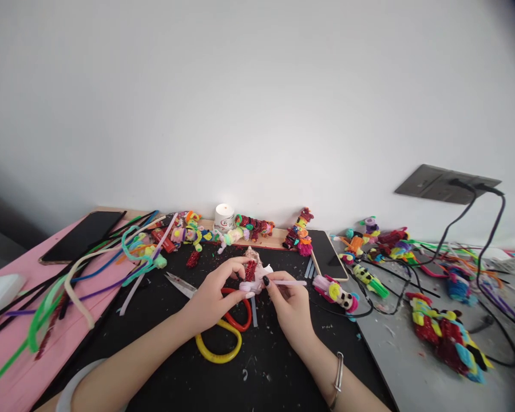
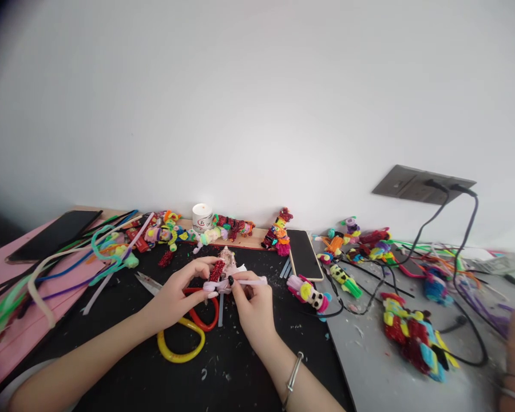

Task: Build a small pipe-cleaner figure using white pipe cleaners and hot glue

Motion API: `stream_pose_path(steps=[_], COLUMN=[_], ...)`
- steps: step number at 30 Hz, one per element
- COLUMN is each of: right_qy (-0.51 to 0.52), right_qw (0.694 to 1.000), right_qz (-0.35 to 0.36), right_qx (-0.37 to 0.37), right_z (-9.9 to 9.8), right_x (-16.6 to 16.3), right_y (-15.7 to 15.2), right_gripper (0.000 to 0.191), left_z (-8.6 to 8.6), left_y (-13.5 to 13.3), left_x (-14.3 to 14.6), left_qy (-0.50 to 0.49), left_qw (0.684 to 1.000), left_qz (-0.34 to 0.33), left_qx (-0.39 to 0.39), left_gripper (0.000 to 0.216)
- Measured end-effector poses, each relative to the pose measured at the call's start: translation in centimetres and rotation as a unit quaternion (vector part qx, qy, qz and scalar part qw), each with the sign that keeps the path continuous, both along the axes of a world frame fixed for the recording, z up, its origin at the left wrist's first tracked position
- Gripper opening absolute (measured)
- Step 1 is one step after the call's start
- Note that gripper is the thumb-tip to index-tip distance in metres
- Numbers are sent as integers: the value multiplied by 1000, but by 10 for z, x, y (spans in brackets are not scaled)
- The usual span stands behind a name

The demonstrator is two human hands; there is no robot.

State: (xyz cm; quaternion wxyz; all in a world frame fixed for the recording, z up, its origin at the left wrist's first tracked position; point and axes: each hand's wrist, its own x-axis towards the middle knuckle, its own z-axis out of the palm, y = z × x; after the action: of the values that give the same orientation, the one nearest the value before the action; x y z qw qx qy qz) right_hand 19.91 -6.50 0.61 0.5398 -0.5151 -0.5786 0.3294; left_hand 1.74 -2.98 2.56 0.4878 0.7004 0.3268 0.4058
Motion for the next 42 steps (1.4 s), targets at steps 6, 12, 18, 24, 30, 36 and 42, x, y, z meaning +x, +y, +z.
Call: stream_pose_path(steps=[6, 12, 18, 24, 30, 36, 42], right_qy=[-8, -3, -11, -13, -9, 2, -7], right_qw=[1000, 1000, 1000, 1000, 1000, 1000, 1000], right_qz=[-1, 3, -1, -3, -20, -29, -19], right_qx=[2, -3, 1, -12, -14, -1, 23], right_z=[-1, -2, -1, 1, 4, 3, 3], right_x=[1, 1, 1, 1, 1, 2, 0], right_y=[0, -1, 0, 1, 1, 0, -2], right_gripper=[16, 15, 14, 13, 13, 12, 12], left_z=[-4, -1, -1, -3, -7, -14, -11], left_y=[0, 1, -1, -1, -1, 3, 3], left_x=[1, 0, -1, -2, -1, 3, 6], left_qy=[1, 28, 50, 70, 66, -110, -218], left_qw=[1000, 999, 995, 990, 995, 979, 936], left_qz=[12, 7, 3, 1, -5, -54, -73], left_qx=[-18, 18, 82, 121, 73, -162, -265], left_gripper=[15, 15, 8, 9, 12, 25, 24])
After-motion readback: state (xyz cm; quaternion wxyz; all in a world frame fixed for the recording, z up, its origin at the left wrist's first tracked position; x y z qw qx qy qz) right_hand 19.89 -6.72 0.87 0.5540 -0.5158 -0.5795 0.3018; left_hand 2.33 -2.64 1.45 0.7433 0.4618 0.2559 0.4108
